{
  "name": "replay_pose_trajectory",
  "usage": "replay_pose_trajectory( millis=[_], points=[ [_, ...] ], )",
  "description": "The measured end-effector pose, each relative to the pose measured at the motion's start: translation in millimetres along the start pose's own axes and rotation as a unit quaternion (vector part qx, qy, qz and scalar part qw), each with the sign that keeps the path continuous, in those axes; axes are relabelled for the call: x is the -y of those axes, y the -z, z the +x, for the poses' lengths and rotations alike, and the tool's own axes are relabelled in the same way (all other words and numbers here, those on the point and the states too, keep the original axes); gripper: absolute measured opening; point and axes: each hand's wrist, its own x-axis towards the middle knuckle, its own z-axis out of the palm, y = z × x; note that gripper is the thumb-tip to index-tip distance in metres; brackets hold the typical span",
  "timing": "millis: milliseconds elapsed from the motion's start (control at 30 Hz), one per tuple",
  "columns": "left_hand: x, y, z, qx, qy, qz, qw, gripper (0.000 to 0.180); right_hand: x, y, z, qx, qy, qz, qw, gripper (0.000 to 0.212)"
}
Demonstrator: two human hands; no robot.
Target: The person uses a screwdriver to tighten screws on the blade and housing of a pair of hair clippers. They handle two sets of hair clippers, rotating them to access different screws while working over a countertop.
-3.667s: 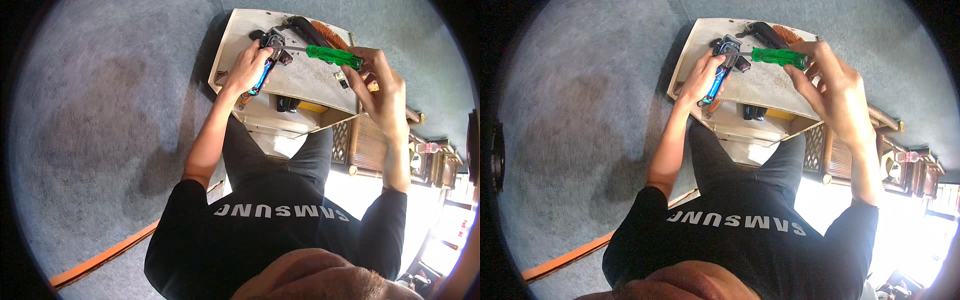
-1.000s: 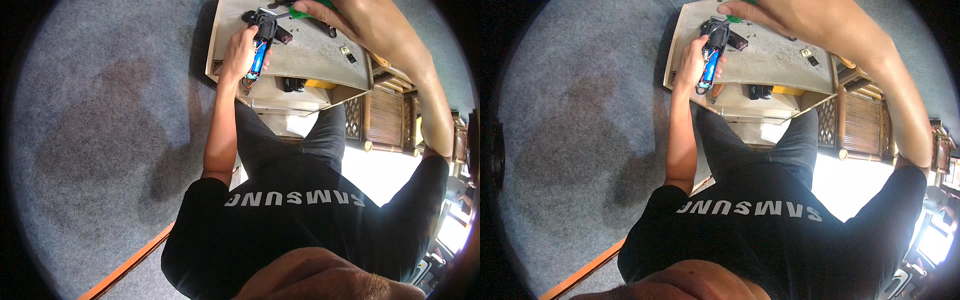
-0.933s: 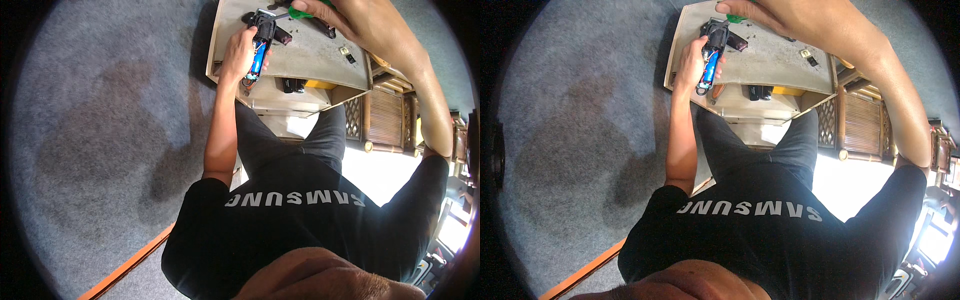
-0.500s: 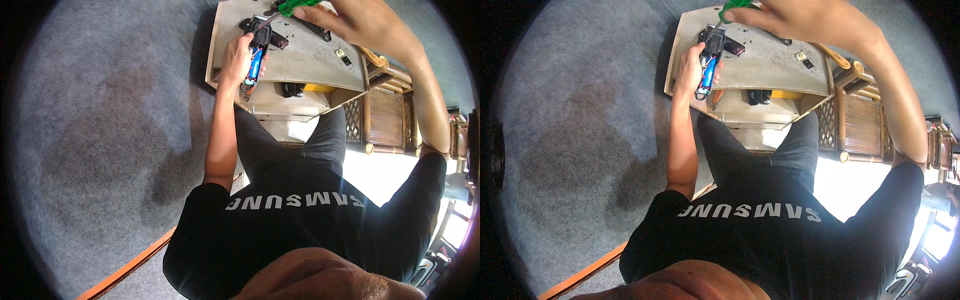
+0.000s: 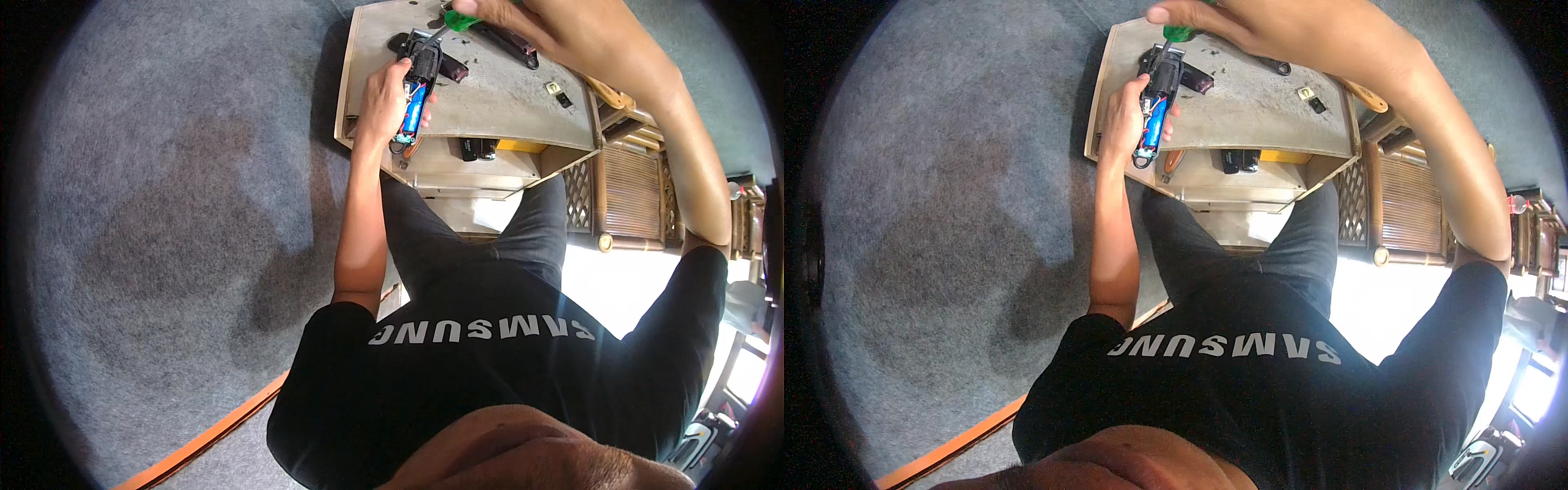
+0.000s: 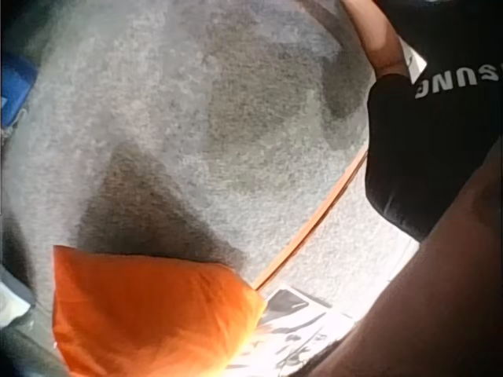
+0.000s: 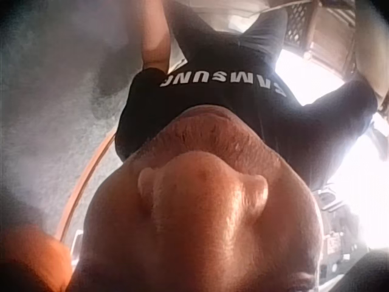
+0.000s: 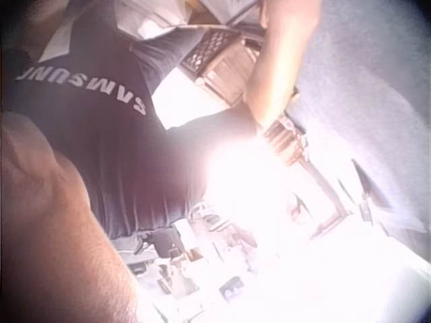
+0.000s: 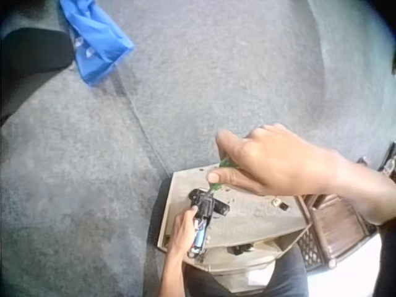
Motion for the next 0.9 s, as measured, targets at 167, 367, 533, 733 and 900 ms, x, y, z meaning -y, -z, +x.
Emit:
replay_pose_trajectory(
  millis=[167,367,533,733,900],
  points=[
    [3,0,1,-0.004,-0.015,-0.003,1.000,0.045,-8,1,8,0.022,-0.058,0.079,0.995,0.040],
    [0,-2,-1,-0.004,-0.024,0.000,1.000,0.045,-26,-18,0,-0.069,0.006,0.019,0.997,0.044],
    [-1,-2,-2,-0.003,-0.016,0.008,1.000,0.044,-12,-13,5,-0.040,-0.044,-0.025,0.998,0.044],
    [-1,-3,-2,-0.019,-0.015,0.022,0.999,0.058,-4,-1,5,-0.049,-0.037,0.065,0.996,0.044],
    [-1,0,-1,-0.007,-0.022,-0.001,1.000,0.045,-19,-31,-4,-0.152,-0.040,0.009,0.987,0.039]
  ],
)
